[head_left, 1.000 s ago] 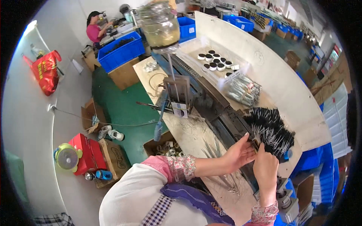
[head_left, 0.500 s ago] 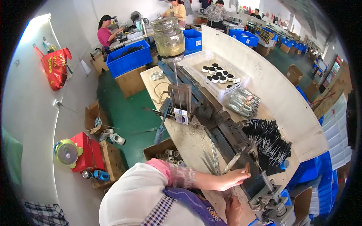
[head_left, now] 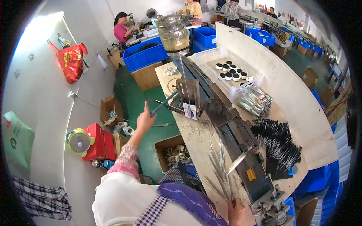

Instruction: Manually inserting bundles of bristles or metal fibers into an automated assembly machine on a factory production line.

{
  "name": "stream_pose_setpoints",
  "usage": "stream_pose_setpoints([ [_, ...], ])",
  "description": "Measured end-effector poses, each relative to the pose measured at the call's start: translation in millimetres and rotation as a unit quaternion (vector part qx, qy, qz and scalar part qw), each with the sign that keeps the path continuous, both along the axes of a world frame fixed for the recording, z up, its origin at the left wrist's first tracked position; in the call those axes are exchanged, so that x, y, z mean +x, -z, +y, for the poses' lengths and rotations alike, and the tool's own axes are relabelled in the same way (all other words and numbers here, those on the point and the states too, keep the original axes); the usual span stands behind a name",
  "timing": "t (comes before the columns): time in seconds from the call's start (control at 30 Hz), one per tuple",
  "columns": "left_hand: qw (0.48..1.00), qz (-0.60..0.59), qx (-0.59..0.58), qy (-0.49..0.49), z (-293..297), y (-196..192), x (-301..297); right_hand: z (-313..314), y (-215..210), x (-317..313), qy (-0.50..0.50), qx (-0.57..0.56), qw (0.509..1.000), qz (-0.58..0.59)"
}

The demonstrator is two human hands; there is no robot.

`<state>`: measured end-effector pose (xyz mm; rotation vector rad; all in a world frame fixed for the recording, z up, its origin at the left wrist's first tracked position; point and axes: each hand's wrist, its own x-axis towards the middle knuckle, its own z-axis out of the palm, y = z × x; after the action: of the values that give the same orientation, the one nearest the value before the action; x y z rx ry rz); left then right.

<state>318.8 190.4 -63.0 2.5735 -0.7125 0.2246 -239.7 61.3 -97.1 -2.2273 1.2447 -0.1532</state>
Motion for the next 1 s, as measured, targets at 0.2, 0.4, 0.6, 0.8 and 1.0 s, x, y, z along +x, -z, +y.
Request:
stream_pose_setpoints([
  [0.2,0.996,0.053,-0.047,0.061,-28,3,-79,21,-50,7,0.148,0.085,0.978,-0.121],
  [0.4,0.781,0.094,-0.234,0.572,-70,-84,-209,12,-119,0,0.220,-0.291,0.904,-0.223],
  [0.6,0.516,0.333,-0.109,0.782,-107,-110,-326,6,-193,40,0.024,-0.378,0.880,-0.285],
  [0.8,0.634,0.470,-0.189,0.584,-84,-75,-257,-29,-171,75,-0.010,-0.032,0.989,-0.145],
  [1.0,0.690,0.478,-0.180,0.513,-97,-87,-255,-94,-303,123,0.127,-0.171,0.887,-0.409],
])
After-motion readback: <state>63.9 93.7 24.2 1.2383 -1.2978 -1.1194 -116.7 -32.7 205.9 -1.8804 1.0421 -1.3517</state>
